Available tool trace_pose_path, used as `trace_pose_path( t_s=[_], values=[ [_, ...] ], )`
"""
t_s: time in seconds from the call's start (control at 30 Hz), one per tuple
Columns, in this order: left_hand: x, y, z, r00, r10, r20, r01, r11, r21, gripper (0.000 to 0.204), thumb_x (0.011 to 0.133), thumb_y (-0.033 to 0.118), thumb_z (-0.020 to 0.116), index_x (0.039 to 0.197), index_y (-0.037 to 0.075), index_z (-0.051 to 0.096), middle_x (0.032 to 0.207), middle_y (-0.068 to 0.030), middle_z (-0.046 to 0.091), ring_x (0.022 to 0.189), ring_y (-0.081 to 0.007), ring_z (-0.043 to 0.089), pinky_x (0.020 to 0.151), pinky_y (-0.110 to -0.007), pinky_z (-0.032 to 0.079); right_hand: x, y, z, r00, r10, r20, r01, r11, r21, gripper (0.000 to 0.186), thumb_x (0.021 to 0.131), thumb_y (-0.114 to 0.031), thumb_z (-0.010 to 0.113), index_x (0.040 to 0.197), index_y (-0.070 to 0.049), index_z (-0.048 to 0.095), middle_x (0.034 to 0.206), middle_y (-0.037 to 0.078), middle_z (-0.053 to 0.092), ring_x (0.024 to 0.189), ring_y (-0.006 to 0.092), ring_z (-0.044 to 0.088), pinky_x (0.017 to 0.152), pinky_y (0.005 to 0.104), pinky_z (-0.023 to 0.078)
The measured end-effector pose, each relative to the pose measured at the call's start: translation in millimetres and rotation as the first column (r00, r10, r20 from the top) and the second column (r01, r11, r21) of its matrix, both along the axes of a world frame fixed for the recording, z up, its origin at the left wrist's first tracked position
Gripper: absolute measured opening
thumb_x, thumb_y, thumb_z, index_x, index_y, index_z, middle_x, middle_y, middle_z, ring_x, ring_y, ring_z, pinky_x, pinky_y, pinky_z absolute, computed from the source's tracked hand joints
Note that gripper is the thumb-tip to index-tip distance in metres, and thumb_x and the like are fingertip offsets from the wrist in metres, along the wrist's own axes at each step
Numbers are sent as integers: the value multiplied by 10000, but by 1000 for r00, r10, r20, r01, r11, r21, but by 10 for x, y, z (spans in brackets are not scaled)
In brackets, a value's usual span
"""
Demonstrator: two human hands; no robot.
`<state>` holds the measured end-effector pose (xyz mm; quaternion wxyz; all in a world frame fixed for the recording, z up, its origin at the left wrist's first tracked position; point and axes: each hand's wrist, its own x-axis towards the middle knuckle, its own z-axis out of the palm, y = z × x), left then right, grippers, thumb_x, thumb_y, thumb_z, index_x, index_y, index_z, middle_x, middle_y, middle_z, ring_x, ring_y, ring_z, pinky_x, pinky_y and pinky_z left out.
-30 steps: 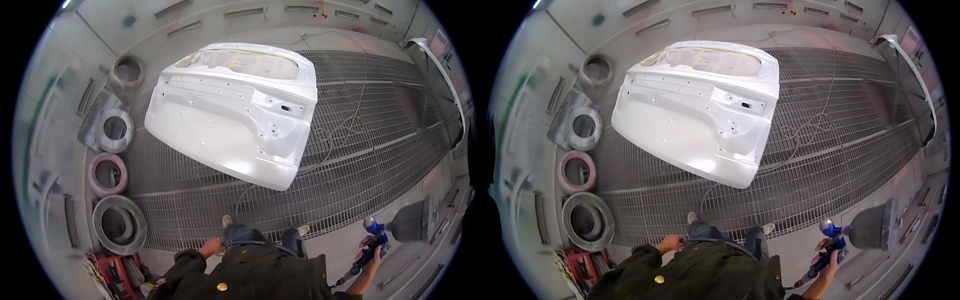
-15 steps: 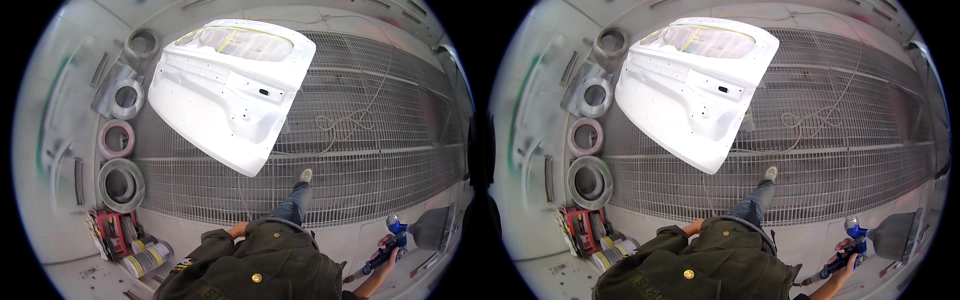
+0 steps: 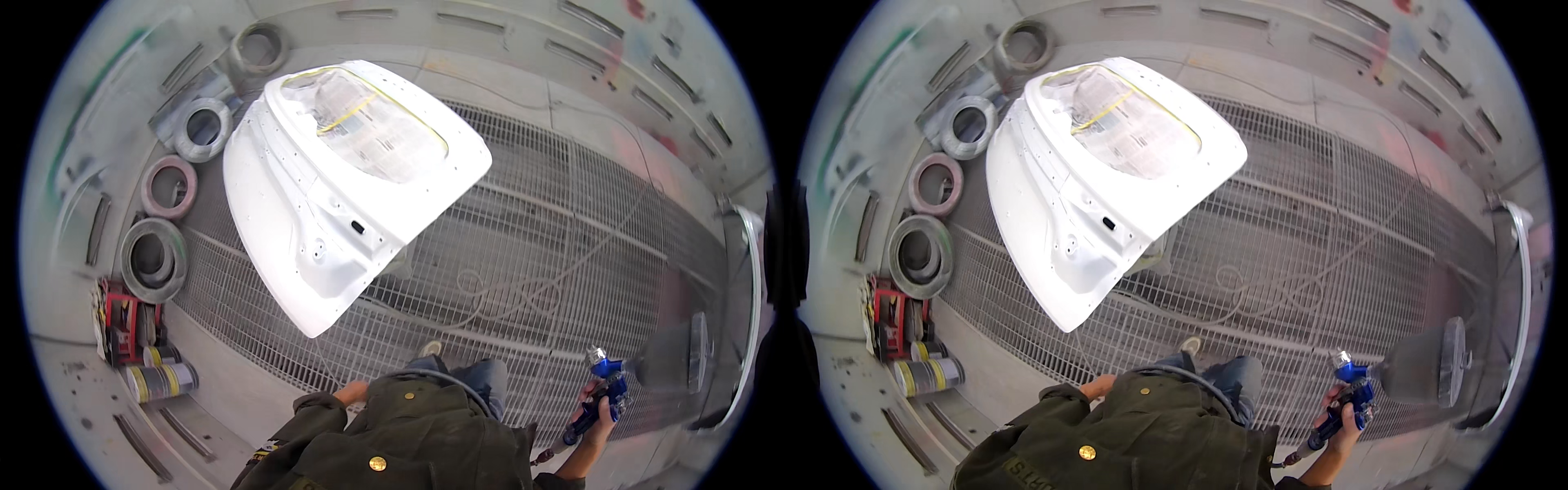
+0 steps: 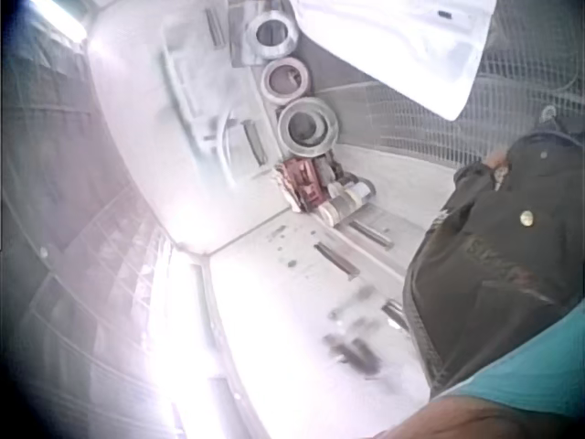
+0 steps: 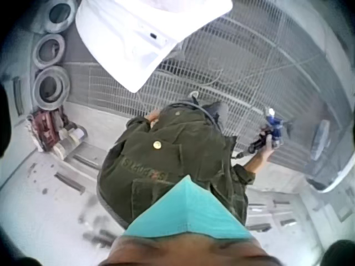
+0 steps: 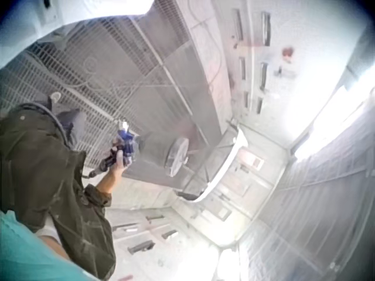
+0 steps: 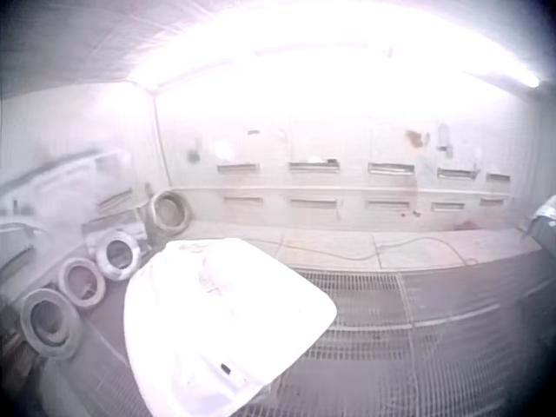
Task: The person uses a spray gun to apply white paint to a car hood and a front bumper inside a paint booth. The person moves around the parts to cover all surfaces, including edges and recessed areas.
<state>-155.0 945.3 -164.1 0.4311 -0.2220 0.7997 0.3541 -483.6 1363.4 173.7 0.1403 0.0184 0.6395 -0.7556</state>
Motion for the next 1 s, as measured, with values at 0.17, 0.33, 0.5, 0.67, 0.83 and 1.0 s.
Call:
trace_pose_path(
  t_s=[0.17,0.33,0.5,0.67,0.83,1.0],
  values=[
    [-910,646,512,977,161,136,-168,985,39,373,850,354,603,922,-3,684,862,-208,645,768,-395,589,711,-514,456,-1658,56,-23,985,169,-12,-168,984,57,454,798,-160,688,1166,40,513,946,141,592,777,180,603,389,257,521],
    [-2020,1832,307,964,266,7,-266,963,52,392,891,362,571,995,5,692,923,-166,681,820,-338,621,733,-513,452,-3345,16,124,886,457,-79,-442,884,154,427,805,-171,666,1147,49,535,949,155,614,753,166,607,372,245,482],
    [-2987,2941,398,659,732,-173,-688,680,255,393,869,398,607,964,30,704,861,-164,695,754,-311,661,679,-470,492,-4774,-164,335,785,619,-29,-605,775,183,411,825,-190,634,1136,59,535,944,154,622,750,175,616,390,256,503],
    [-4083,3263,410,578,799,168,-815,551,180,412,846,411,643,956,19,704,819,-146,701,708,-273,683,627,-432,524,-5974,-784,309,708,705,-46,-687,702,186,380,849,-187,621,1133,47,529,950,152,611,774,217,633,418,289,532],
    [-5106,3274,-76,369,833,412,-928,353,116,440,863,428,637,973,5,693,829,-125,675,663,-258,649,610,-426,518,-7053,-1552,60,584,812,-6,-801,577,160,384,868,-215,637,1142,29,523,957,146,591,781,250,632,437,326,545],
    [-6423,2638,65,418,878,235,-907,392,152,384,952,391,539,961,51,719,812,-117,665,732,-278,627,660,-444,498,-7854,-2650,186,438,899,2,-872,424,245,307,902,-212,608,1073,35,542,895,118,588,747,190,602,459,299,513]
  ],
)
